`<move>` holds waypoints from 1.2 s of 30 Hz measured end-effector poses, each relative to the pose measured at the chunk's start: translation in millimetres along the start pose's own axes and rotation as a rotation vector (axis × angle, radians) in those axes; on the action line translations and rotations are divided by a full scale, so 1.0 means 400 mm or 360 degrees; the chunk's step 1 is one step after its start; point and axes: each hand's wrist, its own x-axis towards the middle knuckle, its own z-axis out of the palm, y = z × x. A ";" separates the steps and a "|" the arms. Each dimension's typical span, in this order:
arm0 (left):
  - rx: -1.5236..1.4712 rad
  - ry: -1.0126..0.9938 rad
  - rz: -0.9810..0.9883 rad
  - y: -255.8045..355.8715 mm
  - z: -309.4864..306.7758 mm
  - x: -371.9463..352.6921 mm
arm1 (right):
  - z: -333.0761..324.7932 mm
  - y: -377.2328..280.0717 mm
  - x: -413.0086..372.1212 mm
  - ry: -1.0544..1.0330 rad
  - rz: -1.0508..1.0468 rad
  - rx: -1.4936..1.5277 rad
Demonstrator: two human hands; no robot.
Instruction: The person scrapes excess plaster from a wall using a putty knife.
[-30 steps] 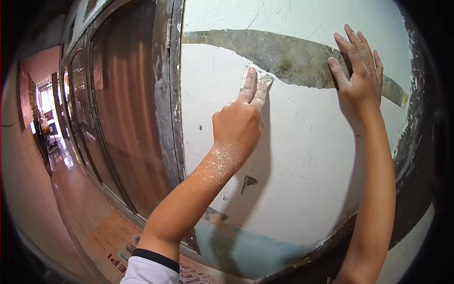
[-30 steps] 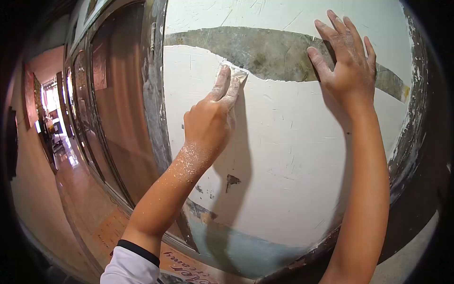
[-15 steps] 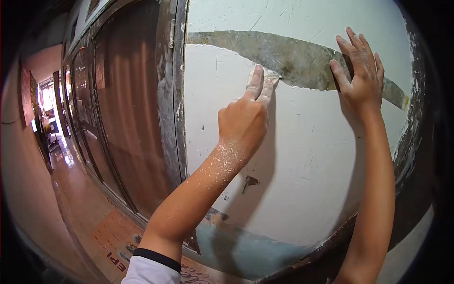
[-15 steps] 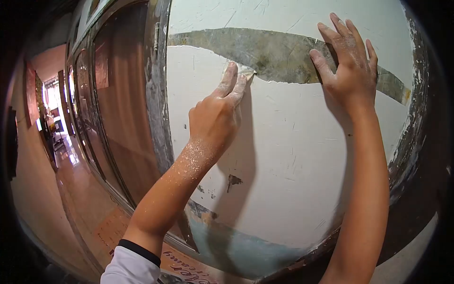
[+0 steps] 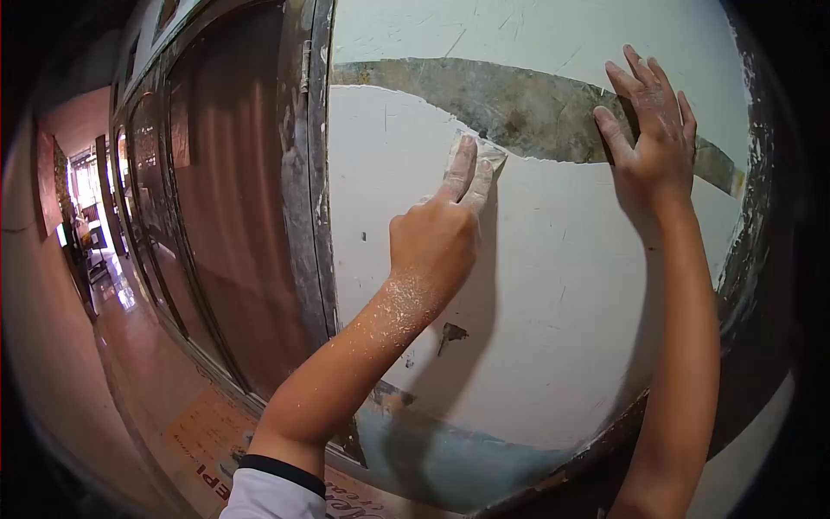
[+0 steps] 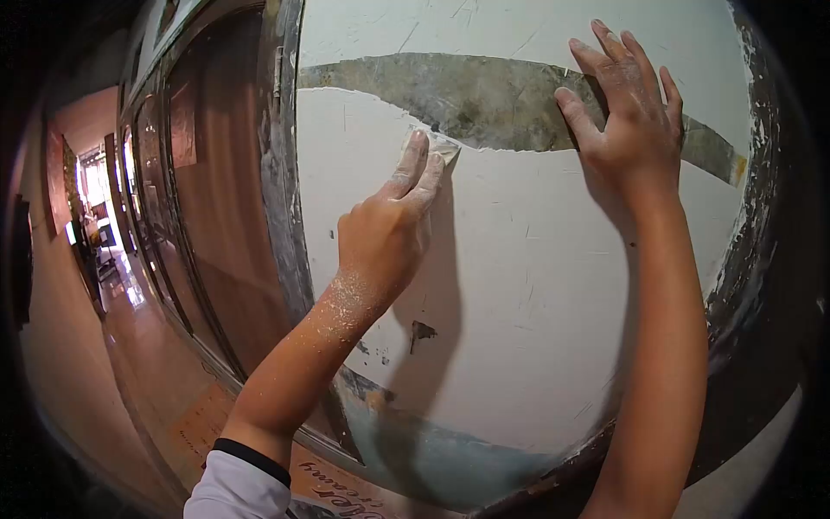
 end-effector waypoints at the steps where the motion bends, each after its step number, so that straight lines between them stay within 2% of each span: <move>1: -0.0004 -0.0003 0.0007 0.001 0.003 0.001 | 0.003 0.004 0.000 0.0004 -0.0012 0.0002; 5: 0.0078 -0.0017 -0.0038 0.008 0.001 0.015 | 0.011 0.014 0.000 0.0026 -0.0040 -0.0026; 7: 0.0066 0.0143 0.0047 0.001 0.012 0.019 | -0.011 -0.011 -0.001 -0.0026 0.0035 0.0023; 12: 0.0089 0.0034 0.0016 0.008 0.006 0.003 | -0.003 0.002 -0.001 0.0009 -0.0015 0.0014; 23: 0.0050 0.0057 0.0025 0.028 0.011 -0.001 | 0.006 0.009 -0.002 0.0023 -0.0026 -0.0001; 26: 0.0020 -0.0020 -0.0014 0.044 0.003 0.013 | 0.011 0.015 -0.003 0.0021 -0.0039 0.0001; 36: -0.0032 0.0051 0.0000 0.057 0.003 0.033 | -0.012 -0.010 0.000 -0.0047 0.0038 0.0014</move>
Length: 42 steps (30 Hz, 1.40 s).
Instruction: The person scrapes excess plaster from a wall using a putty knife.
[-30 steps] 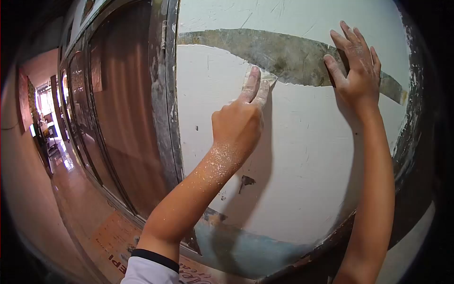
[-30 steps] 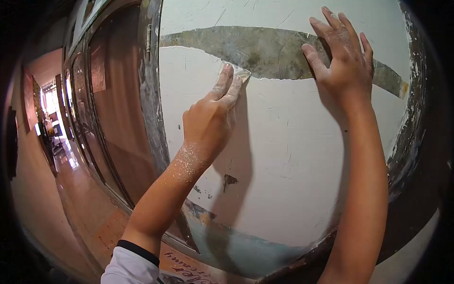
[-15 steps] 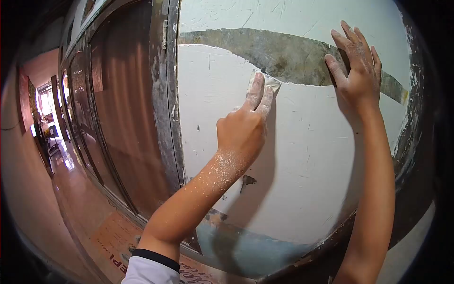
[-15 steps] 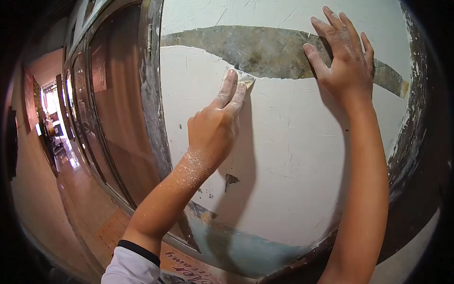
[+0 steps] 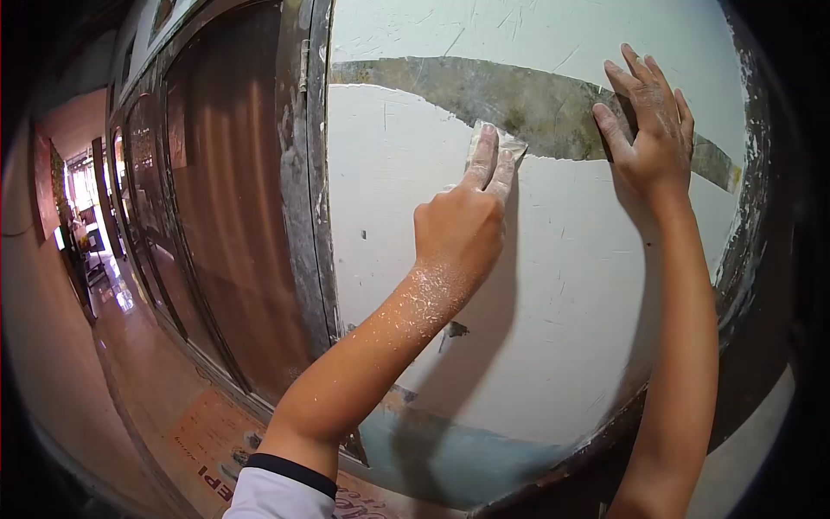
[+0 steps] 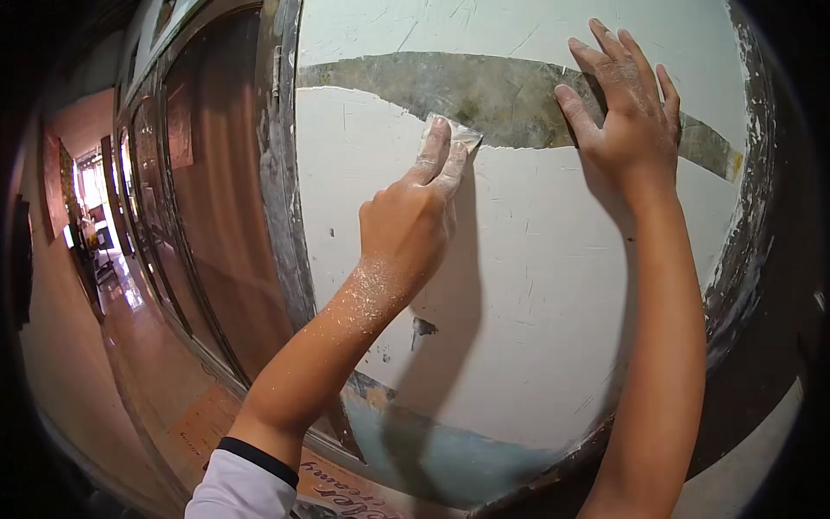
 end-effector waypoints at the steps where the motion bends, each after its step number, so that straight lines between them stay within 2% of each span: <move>1: 0.0001 0.0002 0.0003 0.000 0.001 -0.004 | 0.005 0.007 0.001 0.0006 -0.0012 -0.0012; 7: -0.0069 -0.0140 -0.0043 -0.003 -0.004 -0.027 | 0.025 0.028 0.009 -0.0022 -0.0063 -0.0062; 9: -0.0152 -0.0082 -0.0049 -0.007 0.002 -0.031 | 0.012 0.028 0.010 -0.0076 -0.0060 -0.0059; 11: -0.0699 0.0174 0.0013 -0.017 0.012 -0.039 | -0.025 -0.003 0.019 -0.0114 -0.0069 -0.0052; 12: -0.0817 0.0322 0.0058 -0.021 0.024 -0.040 | -0.056 -0.043 0.015 -0.0260 0.0023 -0.0149; 13: -0.0832 0.0320 0.0066 -0.006 0.004 -0.043 | -0.087 -0.076 0.006 -0.0404 0.0121 -0.0252; 15: -0.1623 -0.0028 -0.0503 0.031 -0.047 -0.041 | -0.119 -0.135 -0.049 -0.0319 0.0033 -0.0002; 16: -0.2010 -0.0232 -0.0852 0.060 -0.119 -0.029 | -0.164 -0.187 -0.064 -0.0494 0.0218 0.0268; 17: -0.2033 -0.0237 -0.0844 0.066 -0.121 -0.024 | -0.189 -0.227 -0.086 -0.0590 0.0343 0.0421; 19: -0.2495 0.0118 -0.1021 0.084 -0.084 0.007 | -0.225 -0.286 -0.128 -0.0926 0.0896 0.1274; 20: -0.2784 0.0268 -0.1172 0.091 -0.037 0.026 | -0.251 -0.314 -0.135 -0.1003 0.1023 0.1364; 21: -0.3043 0.0215 -0.1277 0.104 -0.067 0.031 | -0.260 -0.331 -0.148 -0.1040 0.1072 0.1535; 23: -0.3212 0.0225 -0.1435 0.134 -0.049 0.037 | -0.285 -0.343 -0.136 -0.1268 0.1360 0.1629; 24: -0.3226 0.0197 -0.1443 0.150 -0.045 0.039 | -0.291 -0.336 -0.134 -0.1265 0.1381 0.1607; 26: -0.3460 0.0146 -0.1346 0.177 -0.037 0.035 | -0.298 -0.314 -0.130 -0.1001 0.1297 0.1417; 27: -0.3481 0.0134 -0.1348 0.169 -0.044 0.036 | -0.295 -0.292 -0.133 -0.1001 0.1300 0.1394; 29: -0.2810 -0.0309 -0.1225 0.123 -0.067 0.036 | -0.288 -0.229 -0.149 -0.0845 0.1047 0.1204; 30: -0.2817 -0.0183 -0.1123 0.093 -0.015 0.045 | -0.309 -0.204 -0.134 -0.0941 0.1061 0.1131; 32: -0.2182 0.0047 -0.0806 0.021 -0.040 0.055 | -0.343 -0.176 -0.113 -0.1011 0.1154 0.0949; 33: -0.1718 0.0309 -0.0577 -0.022 -0.026 0.064 | -0.354 -0.162 -0.110 -0.1075 0.1238 0.0782; 34: -0.1244 0.0549 -0.0357 -0.064 -0.008 0.065 | -0.356 -0.147 -0.127 -0.1040 0.1151 0.0708; 35: -0.1017 0.0406 -0.0360 -0.092 -0.041 0.058 | -0.359 -0.142 -0.131 -0.1042 0.1154 0.0686; 37: -0.0444 0.0459 -0.0131 -0.168 -0.013 0.064 | -0.357 -0.131 -0.129 -0.1110 0.0929 0.0669; 38: -0.0458 0.0453 -0.0129 -0.197 0.005 0.061 | -0.312 -0.103 -0.163 -0.0934 0.0760 0.0648; 39: -0.0262 0.0405 -0.0042 -0.225 0.023 0.055 | -0.309 -0.108 -0.159 -0.0938 0.0770 0.0639; 40: -0.0064 0.0361 0.0047 -0.245 0.040 0.049 | -0.309 -0.122 -0.150 -0.1018 0.0798 0.0491; 42: -0.0067 0.0384 0.0113 -0.271 0.072 0.026 | -0.309 -0.148 -0.113 -0.1182 0.0948 0.0219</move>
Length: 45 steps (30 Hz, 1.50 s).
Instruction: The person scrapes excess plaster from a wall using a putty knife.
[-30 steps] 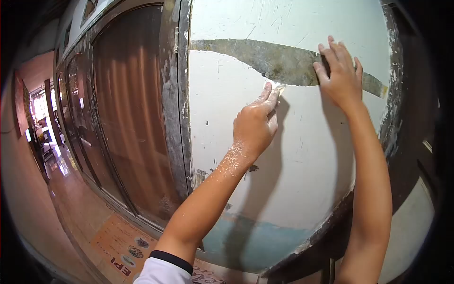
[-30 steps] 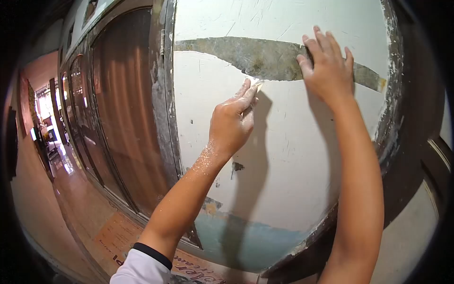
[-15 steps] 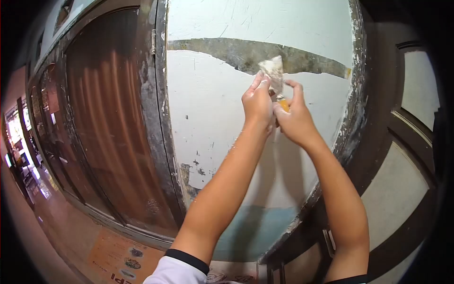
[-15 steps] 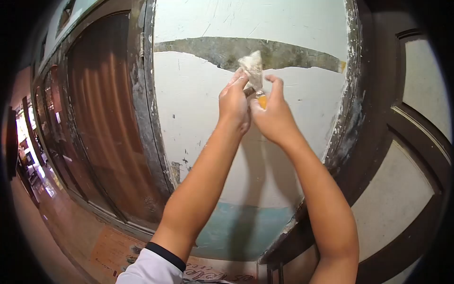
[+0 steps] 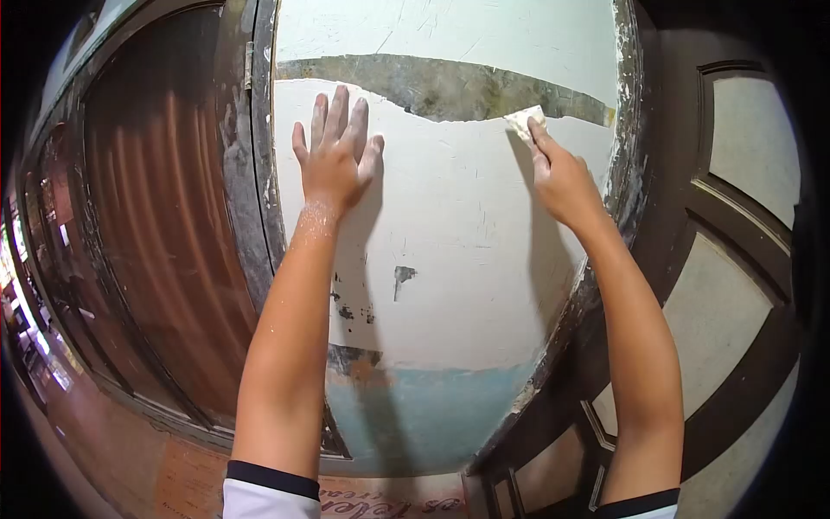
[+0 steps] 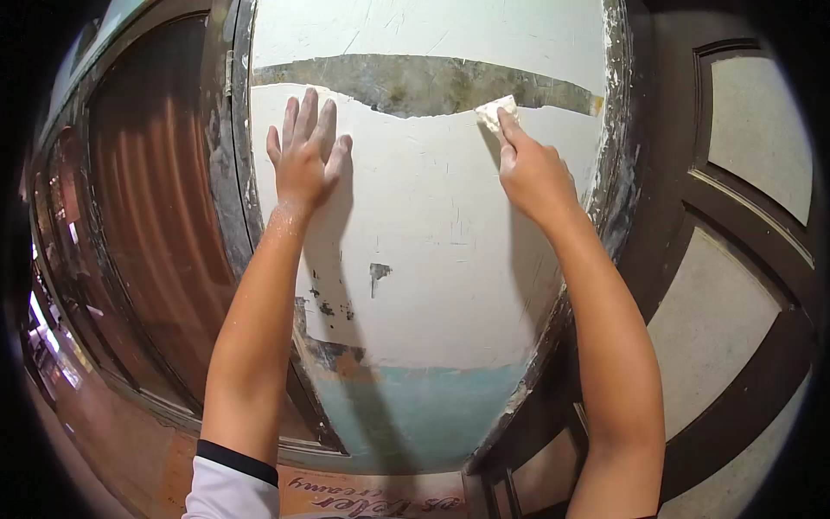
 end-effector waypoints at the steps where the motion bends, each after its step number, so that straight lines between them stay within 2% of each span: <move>1: -0.0004 0.0023 0.0059 -0.007 0.010 -0.014 | 0.003 0.001 0.011 0.0010 0.0002 -0.0005; 4: 0.0015 0.0030 0.0073 -0.013 0.019 -0.041 | 0.037 0.025 0.046 0.0158 -0.0124 -0.0014; 19: -0.0057 0.0121 0.0093 -0.012 0.022 -0.047 | 0.054 0.112 0.073 0.0237 -0.0381 -0.0023; 27: -0.0037 0.0171 0.0075 -0.002 0.025 -0.047 | 0.080 0.103 0.073 0.0327 -0.0354 -0.0077; 31: -0.0045 0.0188 0.0079 -0.003 0.027 -0.049 | 0.099 0.096 0.065 0.0321 -0.0241 0.0018; 33: -0.0064 0.0202 0.0092 -0.008 0.024 -0.049 | 0.100 0.102 0.062 0.0383 -0.0306 0.0080; 39: -0.0050 0.0192 0.0071 -0.001 0.023 -0.052 | 0.072 0.082 0.058 0.0276 -0.0206 -0.0087; 43: -0.0063 0.0198 0.0063 -0.002 0.029 -0.050 | 0.068 0.085 0.057 0.0309 -0.0339 -0.0094; 45: -0.0071 0.0197 0.0053 -0.001 0.028 -0.052 | 0.072 0.082 0.060 0.0268 -0.0301 -0.0109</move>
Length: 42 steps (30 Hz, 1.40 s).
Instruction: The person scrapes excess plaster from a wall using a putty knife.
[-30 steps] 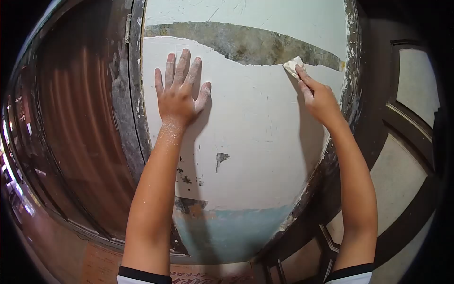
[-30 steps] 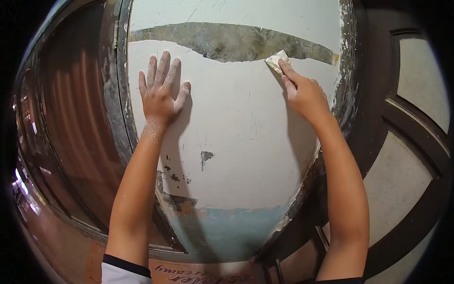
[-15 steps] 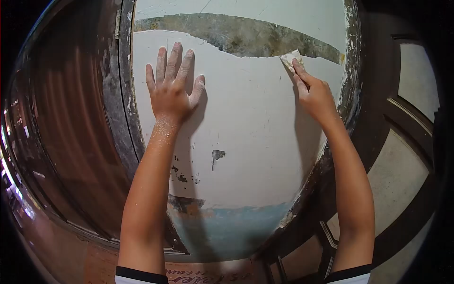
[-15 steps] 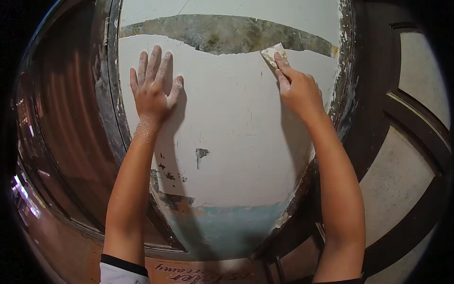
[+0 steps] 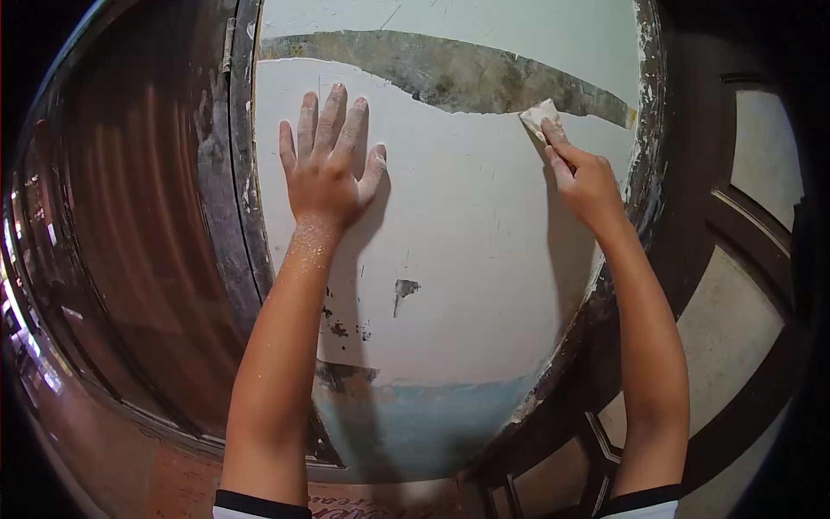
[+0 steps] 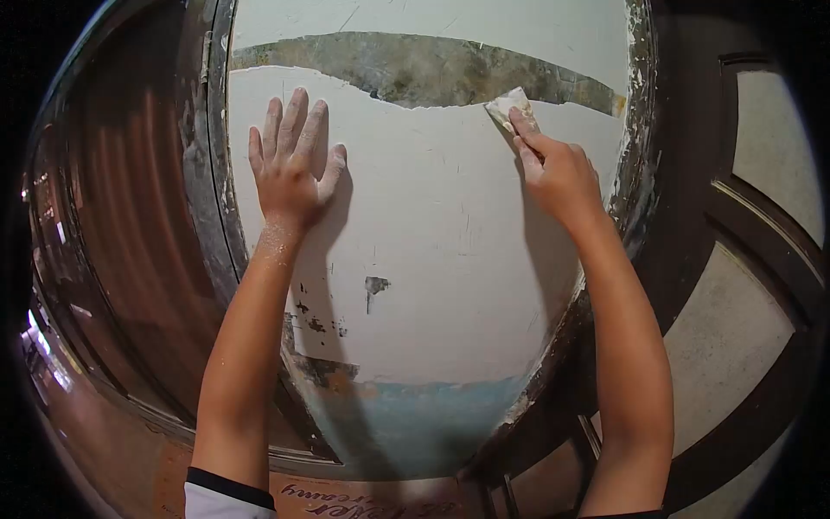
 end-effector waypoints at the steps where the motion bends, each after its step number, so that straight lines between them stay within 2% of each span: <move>1: 0.0020 0.0003 0.0007 0.002 -0.002 0.000 | 0.017 0.010 0.003 0.0058 -0.0026 0.0086; 3: 0.0037 0.0001 0.0010 0.005 -0.005 -0.003 | 0.044 0.023 -0.001 0.0191 -0.0104 0.0238; 12: -0.0054 -0.0002 0.0024 -0.004 -0.011 -0.002 | 0.009 -0.017 -0.008 -0.0043 0.0068 0.0163; 16: -0.0045 0.0011 0.0021 -0.006 -0.006 -0.003 | 0.025 -0.004 -0.004 0.0081 -0.0061 0.0177; 19: -0.0047 0.0037 0.0030 -0.006 -0.001 -0.003 | 0.015 -0.015 -0.008 -0.0027 0.0060 0.0063; 22: -0.0055 0.0019 0.0017 -0.007 -0.004 -0.004 | 0.037 0.006 -0.011 0.0112 -0.0070 0.0167; 32: -0.0058 0.0050 0.0020 -0.008 0.001 -0.005 | 0.040 -0.013 -0.013 0.0034 -0.0019 0.0129; 36: -0.0023 0.0039 0.0018 -0.004 -0.002 -0.003 | 0.066 0.013 -0.016 0.0158 -0.0100 0.0196; 42: -0.0028 0.0042 0.0004 -0.001 -0.002 -0.005 | 0.056 -0.027 -0.005 0.0122 -0.0059 0.0167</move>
